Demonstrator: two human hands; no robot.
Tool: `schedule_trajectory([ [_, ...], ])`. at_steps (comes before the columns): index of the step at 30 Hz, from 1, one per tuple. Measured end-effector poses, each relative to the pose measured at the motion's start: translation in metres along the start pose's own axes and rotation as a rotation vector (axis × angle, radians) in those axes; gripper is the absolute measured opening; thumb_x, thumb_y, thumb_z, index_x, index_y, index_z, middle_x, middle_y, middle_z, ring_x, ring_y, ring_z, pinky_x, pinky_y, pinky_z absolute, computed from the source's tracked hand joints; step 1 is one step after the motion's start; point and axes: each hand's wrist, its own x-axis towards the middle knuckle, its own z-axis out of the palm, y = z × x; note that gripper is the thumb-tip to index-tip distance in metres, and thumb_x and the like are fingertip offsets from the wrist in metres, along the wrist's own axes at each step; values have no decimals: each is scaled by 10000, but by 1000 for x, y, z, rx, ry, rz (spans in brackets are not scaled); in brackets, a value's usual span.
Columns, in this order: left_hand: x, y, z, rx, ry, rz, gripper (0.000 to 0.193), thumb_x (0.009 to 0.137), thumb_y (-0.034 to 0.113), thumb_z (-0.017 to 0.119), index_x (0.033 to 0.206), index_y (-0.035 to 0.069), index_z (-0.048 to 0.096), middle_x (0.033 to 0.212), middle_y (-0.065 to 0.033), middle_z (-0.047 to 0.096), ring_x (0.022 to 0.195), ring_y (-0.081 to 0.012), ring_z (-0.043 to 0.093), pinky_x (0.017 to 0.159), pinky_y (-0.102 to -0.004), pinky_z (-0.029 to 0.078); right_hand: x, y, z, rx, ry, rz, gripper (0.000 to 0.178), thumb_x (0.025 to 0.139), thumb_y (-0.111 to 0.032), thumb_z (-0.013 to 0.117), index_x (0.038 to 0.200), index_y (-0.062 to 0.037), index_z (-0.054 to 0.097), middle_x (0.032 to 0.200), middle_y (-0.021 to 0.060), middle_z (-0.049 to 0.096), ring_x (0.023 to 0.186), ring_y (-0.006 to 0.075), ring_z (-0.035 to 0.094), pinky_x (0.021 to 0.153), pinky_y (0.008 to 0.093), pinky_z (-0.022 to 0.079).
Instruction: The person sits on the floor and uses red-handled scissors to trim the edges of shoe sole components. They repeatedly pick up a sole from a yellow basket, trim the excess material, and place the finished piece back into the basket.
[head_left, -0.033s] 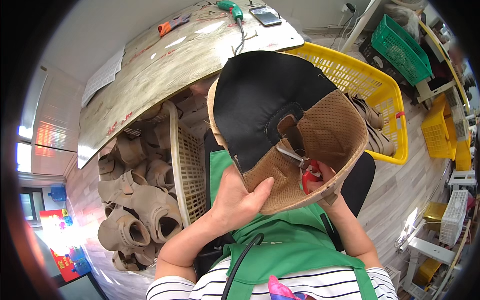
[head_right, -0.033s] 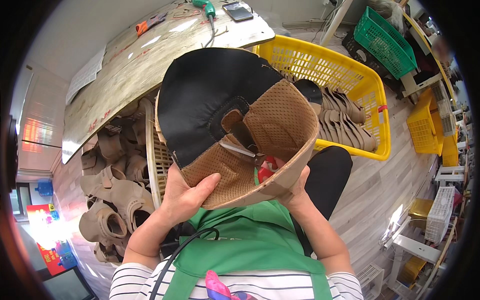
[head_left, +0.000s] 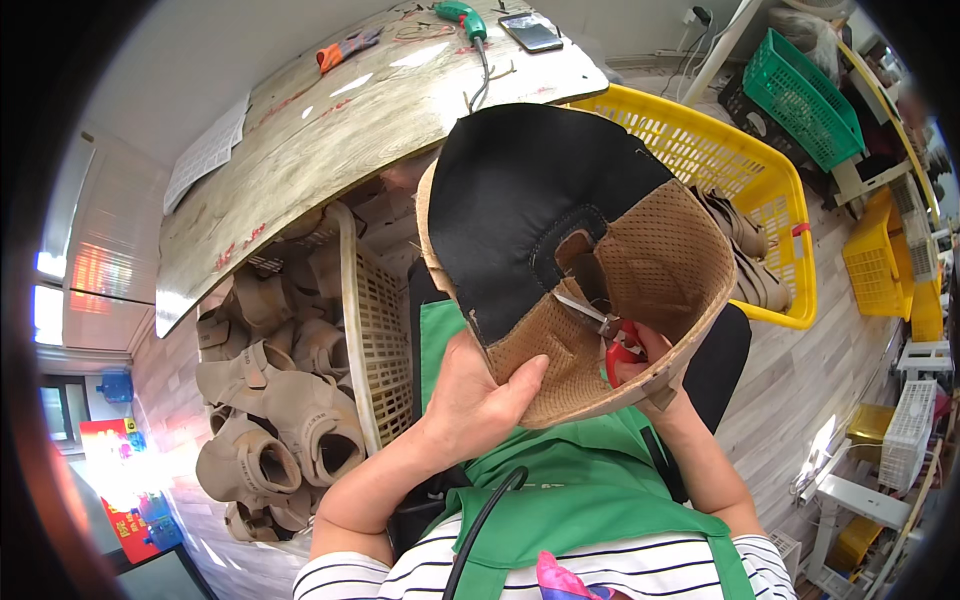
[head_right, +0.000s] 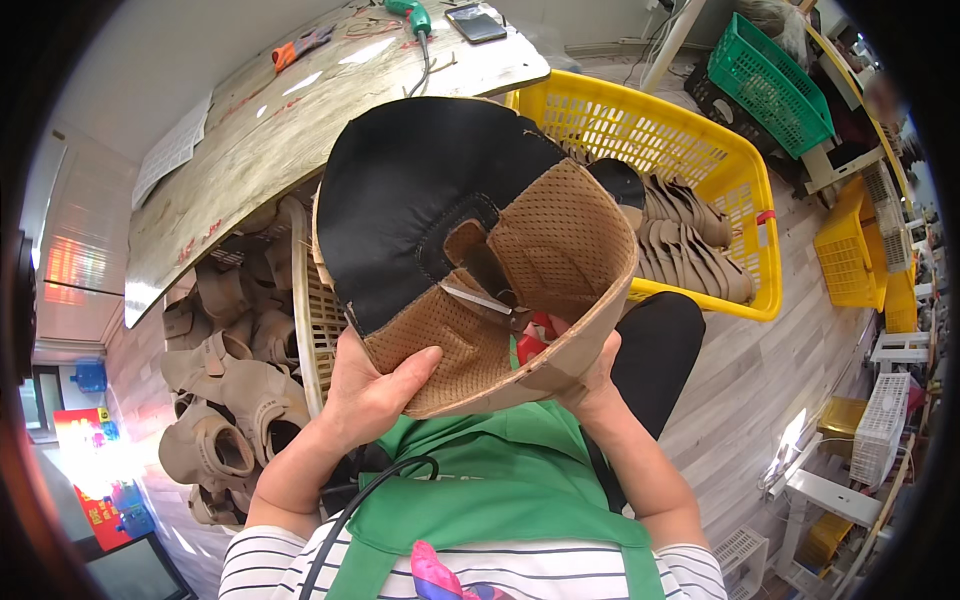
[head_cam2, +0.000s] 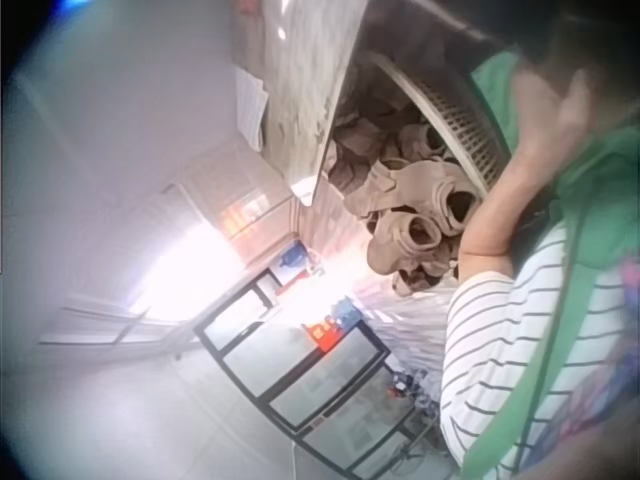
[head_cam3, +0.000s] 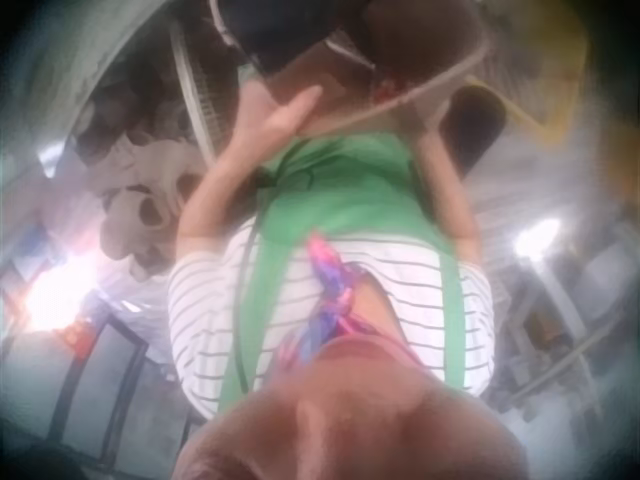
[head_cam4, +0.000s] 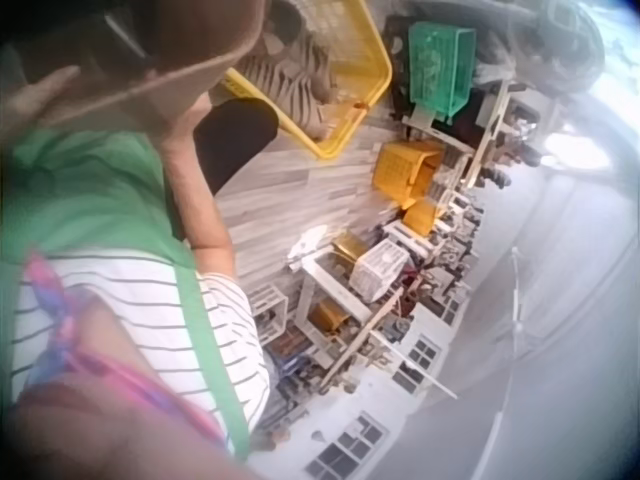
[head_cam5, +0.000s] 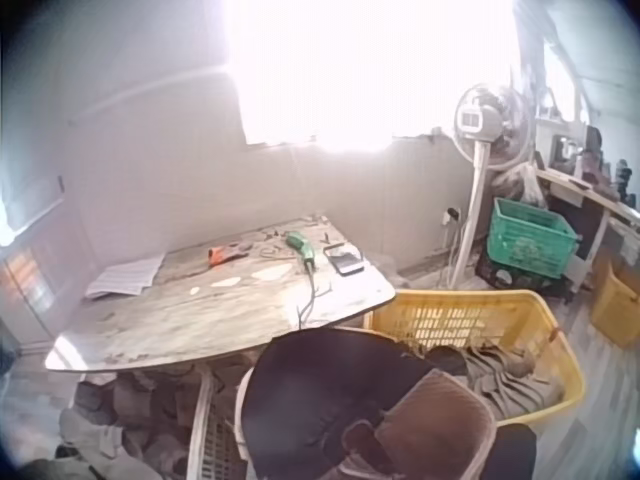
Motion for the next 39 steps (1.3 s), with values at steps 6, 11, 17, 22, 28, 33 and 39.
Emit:
schedule_trajectory([
  [6, 0, 2, -9, -114, 25, -188, 300, 848, 5, 613, 1132, -64, 546, 1049, -122, 645, 943, -167, 616, 839, -307, 494, -12, 20, 5, 297, -12, 230, 431, 862, -219, 656, 1183, 15, 491, 1044, 99, 606, 988, 166, 579, 884, 274, 458],
  [11, -1, -6, -8, -116, 27, -167, 311, 849, 14, 613, 1143, -54, 538, 1053, -111, 641, 944, -155, 605, 841, -303, 489, 7, -2, -6, 270, -261, 398, 383, 812, -143, 694, 1126, -3, 525, 1051, 73, 589, 964, 168, 565, 869, 271, 469],
  [17, -1, -7, -8, -130, 6, -164, 320, 845, 14, 620, 1148, -51, 540, 1069, -113, 639, 954, -162, 609, 842, -306, 493, -9, 24, 6, 265, -212, 257, 307, 739, -37, 740, 1012, -5, 604, 934, 38, 611, 803, 139, 564, 748, 279, 487],
  [22, 2, -2, -23, -70, 221, -148, 342, 812, 47, 677, 1126, -40, 573, 1032, -102, 655, 911, -165, 628, 819, -307, 502, 3, -5, -38, -195, -220, 151, 196, 740, -67, 698, 906, 7, 626, 714, 80, 574, 630, 149, 540, 614, 287, 465],
  [28, 43, -28, -47, 762, 55, -142, 321, 759, -14, 577, 1075, -61, 598, 889, -159, 675, 782, -227, 653, 737, -314, 505, 3, -17, -66, -297, 147, -39, 273, 646, 32, 674, 904, -5, 594, 878, 119, 632, 762, 246, 616, 686, 323, 500],
  [33, 77, -42, -15, 419, -281, -275, 419, 753, 5, 623, 1167, -26, 571, 927, -114, 662, 812, -107, 606, 727, -270, 497, 19, -16, -25, -328, -337, -407, 331, 584, -25, 707, 883, -38, 568, 841, 111, 640, 774, 303, 630, 681, 364, 515],
  [39, 93, -62, -56, -130, -38, -288, 399, 917, 167, 579, 1260, -26, 512, 994, -139, 639, 790, -209, 669, 693, -292, 555, 115, 51, -67, -416, -31, -383, 197, 609, 27, 637, 762, -20, 522, 725, 144, 554, 646, 310, 576, 583, 348, 479],
])
